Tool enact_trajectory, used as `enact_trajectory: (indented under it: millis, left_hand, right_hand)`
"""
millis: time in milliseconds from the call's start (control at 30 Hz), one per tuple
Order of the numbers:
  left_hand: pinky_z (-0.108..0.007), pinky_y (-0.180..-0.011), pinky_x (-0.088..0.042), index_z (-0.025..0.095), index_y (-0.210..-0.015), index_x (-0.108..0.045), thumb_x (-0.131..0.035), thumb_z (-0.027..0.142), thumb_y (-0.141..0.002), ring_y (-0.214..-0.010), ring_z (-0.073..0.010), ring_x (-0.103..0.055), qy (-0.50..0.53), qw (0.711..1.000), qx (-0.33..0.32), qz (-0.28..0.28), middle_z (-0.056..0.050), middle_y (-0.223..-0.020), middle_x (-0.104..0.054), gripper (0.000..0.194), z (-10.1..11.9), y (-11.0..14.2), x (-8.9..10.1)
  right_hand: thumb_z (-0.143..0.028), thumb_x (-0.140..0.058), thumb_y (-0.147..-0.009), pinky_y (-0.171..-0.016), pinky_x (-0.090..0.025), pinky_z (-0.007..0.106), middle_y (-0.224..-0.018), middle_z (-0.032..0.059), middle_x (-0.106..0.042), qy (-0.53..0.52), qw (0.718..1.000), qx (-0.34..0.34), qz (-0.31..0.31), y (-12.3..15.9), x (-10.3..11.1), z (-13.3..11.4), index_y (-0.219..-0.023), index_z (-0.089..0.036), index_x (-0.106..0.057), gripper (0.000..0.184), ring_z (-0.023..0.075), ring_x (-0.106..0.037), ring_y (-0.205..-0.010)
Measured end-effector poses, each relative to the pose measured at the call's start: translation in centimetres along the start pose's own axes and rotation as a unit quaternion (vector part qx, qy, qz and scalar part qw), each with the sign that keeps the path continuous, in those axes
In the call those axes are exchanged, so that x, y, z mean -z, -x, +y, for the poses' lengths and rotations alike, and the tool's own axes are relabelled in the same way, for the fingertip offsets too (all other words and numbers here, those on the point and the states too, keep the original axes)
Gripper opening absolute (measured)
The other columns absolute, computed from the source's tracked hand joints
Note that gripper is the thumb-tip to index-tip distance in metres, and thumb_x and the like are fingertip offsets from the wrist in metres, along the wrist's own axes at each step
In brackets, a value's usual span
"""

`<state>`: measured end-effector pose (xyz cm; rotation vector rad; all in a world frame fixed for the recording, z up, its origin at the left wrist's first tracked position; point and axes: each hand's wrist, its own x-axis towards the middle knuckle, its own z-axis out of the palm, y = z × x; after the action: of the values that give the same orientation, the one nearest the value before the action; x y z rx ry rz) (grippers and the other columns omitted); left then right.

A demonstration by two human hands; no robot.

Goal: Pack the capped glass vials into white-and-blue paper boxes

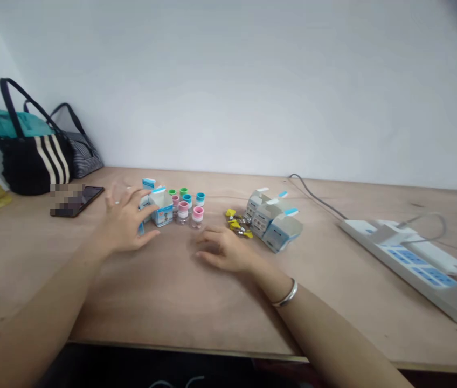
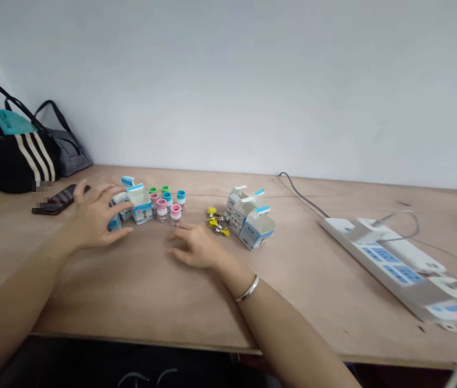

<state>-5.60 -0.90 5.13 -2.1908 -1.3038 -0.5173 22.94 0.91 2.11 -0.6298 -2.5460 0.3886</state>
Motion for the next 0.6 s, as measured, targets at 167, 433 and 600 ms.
enact_trajectory:
  millis: [167,433,600]
  left_hand:
    - [-0.062,-0.107,0.011,0.02,-0.09,-0.062,-0.051,0.029,-0.083,-0.13,-0.0301,-0.039,-0.004,0.997,-0.072,0.022,-0.013,-0.124,-0.058,0.016,1.6,-1.5,-2.7]
    - [-0.063,-0.108,0.005,0.021,-0.085,-0.062,-0.049,0.022,-0.082,-0.114,-0.0288,-0.054,0.03,0.996,-0.074,0.038,-0.007,-0.092,-0.069,0.014,0.9,-1.5,-2.1]
    - [-0.057,-0.111,-0.003,0.021,-0.09,-0.058,-0.049,0.023,-0.084,-0.101,-0.0223,-0.06,0.122,0.986,-0.097,0.056,-0.003,-0.092,-0.068,0.011,2.9,-1.4,-0.3]
  right_hand:
    - [-0.022,-0.058,-0.083,-0.064,-0.045,0.023,-0.085,0.0055,-0.064,0.025,0.999,0.002,-0.038,-0.2,0.2,-0.4,-0.092,-0.016,-0.063,0.012,0.0128,-0.06,-0.071]
    - [-0.021,-0.058,-0.081,-0.065,-0.042,0.024,-0.08,0.0051,-0.066,0.067,0.996,-0.059,0.029,-0.2,-0.1,-0.1,-0.085,-0.017,-0.065,0.009,0.0141,-0.06,-0.071]
    - [-0.013,-0.053,-0.08,-0.066,-0.042,0.025,-0.079,0.0057,-0.066,0.159,0.962,-0.175,0.139,-1.5,0.9,2.5,-0.084,-0.016,-0.065,0.013,0.0158,-0.058,-0.072]
